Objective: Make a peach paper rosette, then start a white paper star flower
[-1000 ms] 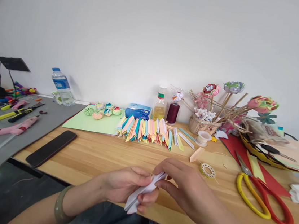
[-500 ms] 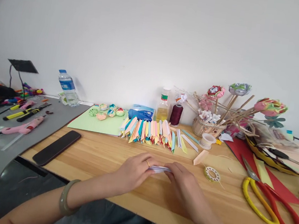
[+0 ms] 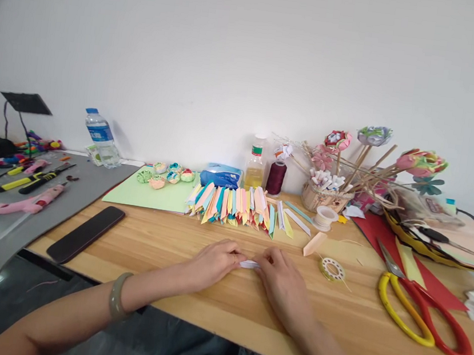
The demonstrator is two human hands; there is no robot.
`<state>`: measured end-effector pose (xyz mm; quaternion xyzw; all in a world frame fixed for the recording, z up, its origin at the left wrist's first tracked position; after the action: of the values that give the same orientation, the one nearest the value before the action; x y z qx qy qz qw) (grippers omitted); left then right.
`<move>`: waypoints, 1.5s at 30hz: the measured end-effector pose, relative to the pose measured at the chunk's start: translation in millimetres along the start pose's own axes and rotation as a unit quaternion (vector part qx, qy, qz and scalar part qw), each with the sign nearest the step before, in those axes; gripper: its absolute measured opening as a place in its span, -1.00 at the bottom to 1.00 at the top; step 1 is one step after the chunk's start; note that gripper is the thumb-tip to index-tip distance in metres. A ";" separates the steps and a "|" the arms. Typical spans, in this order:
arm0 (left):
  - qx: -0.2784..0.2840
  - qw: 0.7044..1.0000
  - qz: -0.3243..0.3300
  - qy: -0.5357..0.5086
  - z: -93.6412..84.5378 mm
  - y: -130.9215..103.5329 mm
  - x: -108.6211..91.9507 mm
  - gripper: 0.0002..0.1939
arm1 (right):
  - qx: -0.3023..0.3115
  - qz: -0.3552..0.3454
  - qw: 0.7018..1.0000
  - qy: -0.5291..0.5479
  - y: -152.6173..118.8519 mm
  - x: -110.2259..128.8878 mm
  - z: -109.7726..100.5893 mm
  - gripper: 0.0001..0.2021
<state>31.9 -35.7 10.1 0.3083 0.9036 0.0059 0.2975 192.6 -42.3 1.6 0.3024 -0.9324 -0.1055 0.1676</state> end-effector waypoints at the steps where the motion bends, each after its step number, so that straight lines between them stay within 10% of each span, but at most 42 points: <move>1: 0.001 1.000 0.000 0.005 0.5 -0.2 0.7 -0.73 | 0.006 -0.006 1.000 -0.005 0.1 0.6 -0.7 -0.77; 26: 0.041 0.994 0.000 0.099 -4.9 -1.5 1.1 -0.71 | 0.055 -0.041 0.998 0.014 8.1 4.7 -4.8 -0.77; 31: 0.023 1.000 -0.021 -0.003 -37.3 1.1 -11.0 -0.65 | 0.065 0.020 0.992 0.108 2.5 19.8 -20.4 -0.83; 33: -0.025 0.965 -0.088 -0.246 -47.3 -0.1 -13.7 -0.58 | 0.071 0.041 0.979 0.185 -1.5 30.1 -26.2 -0.79; 35: -0.052 0.890 -0.108 -0.439 -46.5 -4.1 -19.0 -0.52 | 0.075 0.082 0.919 0.379 -6.8 41.6 -27.9 -0.78; 40: 0.061 0.736 -0.068 -0.670 -14.0 -18.8 -43.8 -0.56 | 0.082 0.204 0.565 0.795 -22.5 68.2 -16.0 -0.79; 45: 0.031 0.741 -0.069 -0.667 -10.2 -25.4 -62.4 -0.62 | 0.070 0.213 0.437 0.871 -31.0 80.9 -11.1 -0.79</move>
<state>51.9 -89.5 46.9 0.1792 0.4927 -0.2499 0.8140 151.7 -116.5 22.7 0.0373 -0.3335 0.3185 0.8865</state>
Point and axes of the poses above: each hand's wrist, its own y-axis towards the middle knuckle, its own z-axis out of the palm, x = y × z, the point moved 3 cm from there along y, towards the middle knuckle, and after that the axes turned 3 degrees about -z, right-handed, at the moved point
